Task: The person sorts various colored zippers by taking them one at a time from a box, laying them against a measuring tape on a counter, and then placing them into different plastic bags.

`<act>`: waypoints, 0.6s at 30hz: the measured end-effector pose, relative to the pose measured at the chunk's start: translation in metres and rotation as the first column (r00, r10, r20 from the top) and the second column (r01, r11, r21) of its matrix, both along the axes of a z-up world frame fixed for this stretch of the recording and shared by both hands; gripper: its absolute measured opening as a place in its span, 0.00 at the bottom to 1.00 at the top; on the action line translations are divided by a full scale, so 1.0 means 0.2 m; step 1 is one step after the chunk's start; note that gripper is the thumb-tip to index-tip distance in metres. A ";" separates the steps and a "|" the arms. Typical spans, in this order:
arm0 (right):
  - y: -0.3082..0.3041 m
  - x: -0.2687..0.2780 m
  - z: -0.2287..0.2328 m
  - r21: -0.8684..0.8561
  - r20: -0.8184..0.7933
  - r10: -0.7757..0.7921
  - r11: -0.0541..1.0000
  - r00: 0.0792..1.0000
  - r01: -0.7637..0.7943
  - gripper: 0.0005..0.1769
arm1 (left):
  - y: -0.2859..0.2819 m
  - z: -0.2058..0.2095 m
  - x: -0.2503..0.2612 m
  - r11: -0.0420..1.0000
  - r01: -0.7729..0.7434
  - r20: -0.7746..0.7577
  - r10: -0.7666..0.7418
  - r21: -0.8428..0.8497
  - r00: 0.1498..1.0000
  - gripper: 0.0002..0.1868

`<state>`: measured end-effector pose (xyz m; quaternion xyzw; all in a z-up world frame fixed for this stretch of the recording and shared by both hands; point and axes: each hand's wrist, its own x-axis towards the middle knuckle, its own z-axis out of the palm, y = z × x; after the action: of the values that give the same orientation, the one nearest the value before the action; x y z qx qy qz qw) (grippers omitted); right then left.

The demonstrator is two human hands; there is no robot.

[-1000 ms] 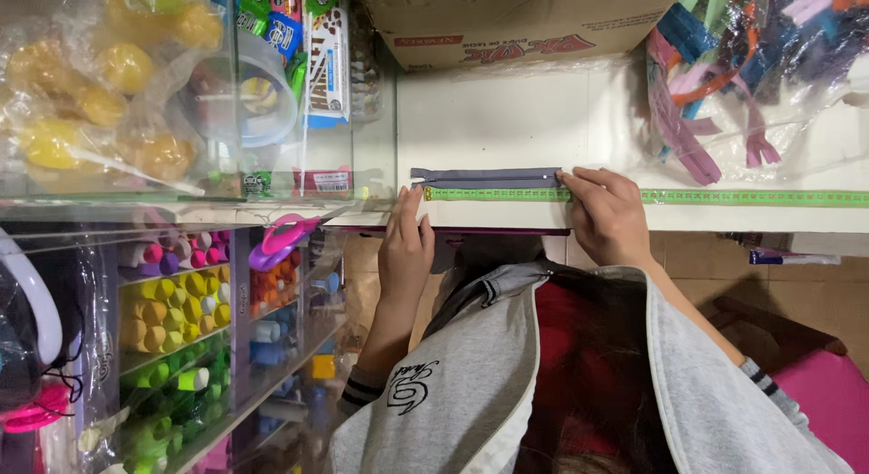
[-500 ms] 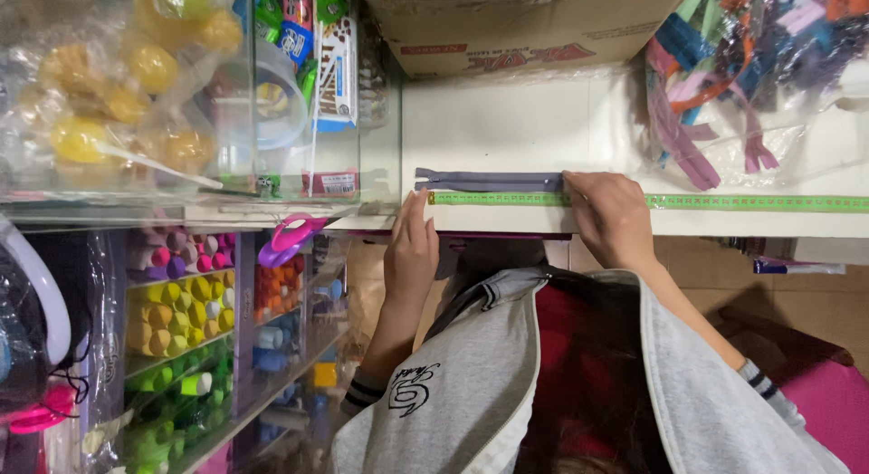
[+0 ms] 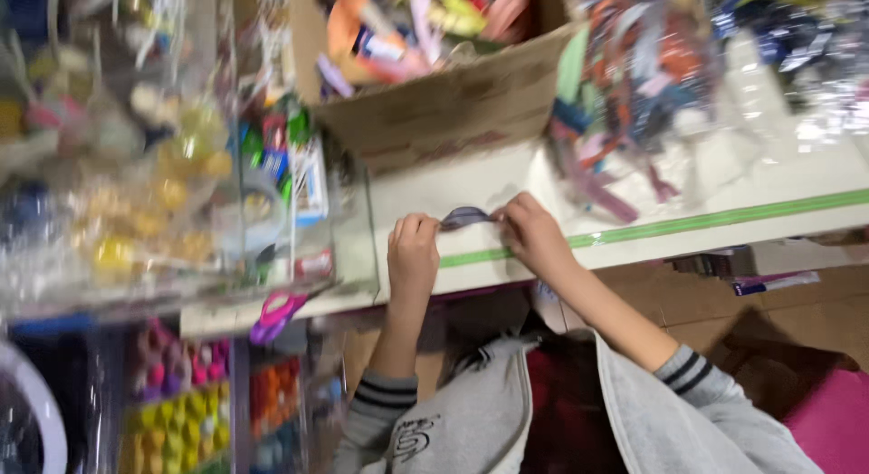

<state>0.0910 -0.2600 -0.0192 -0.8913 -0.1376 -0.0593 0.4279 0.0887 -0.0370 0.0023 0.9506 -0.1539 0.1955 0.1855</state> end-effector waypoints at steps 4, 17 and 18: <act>-0.09 -0.15 0.08 0.344 -0.034 -0.153 0.926 0.988 0.155 0.07 | -0.29 0.09 0.00 0.857 0.183 -0.081 -0.251 -0.482 0.965 0.04; -0.71 -0.84 -0.06 0.757 -0.303 -0.747 0.189 0.592 0.626 0.09 | -1.31 0.05 -0.28 0.384 0.021 -0.337 -0.833 -0.923 0.439 0.06; -0.74 -0.86 -0.06 0.785 -0.295 -0.734 0.179 0.612 0.593 0.11 | -1.37 0.06 -0.30 0.376 0.047 -0.323 -0.848 -0.925 0.421 0.07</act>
<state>-0.0815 -0.4085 -0.0310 -0.5347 0.2778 -0.3625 0.7110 0.0279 -0.3102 0.0147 0.6223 -0.2391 -0.2635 0.6973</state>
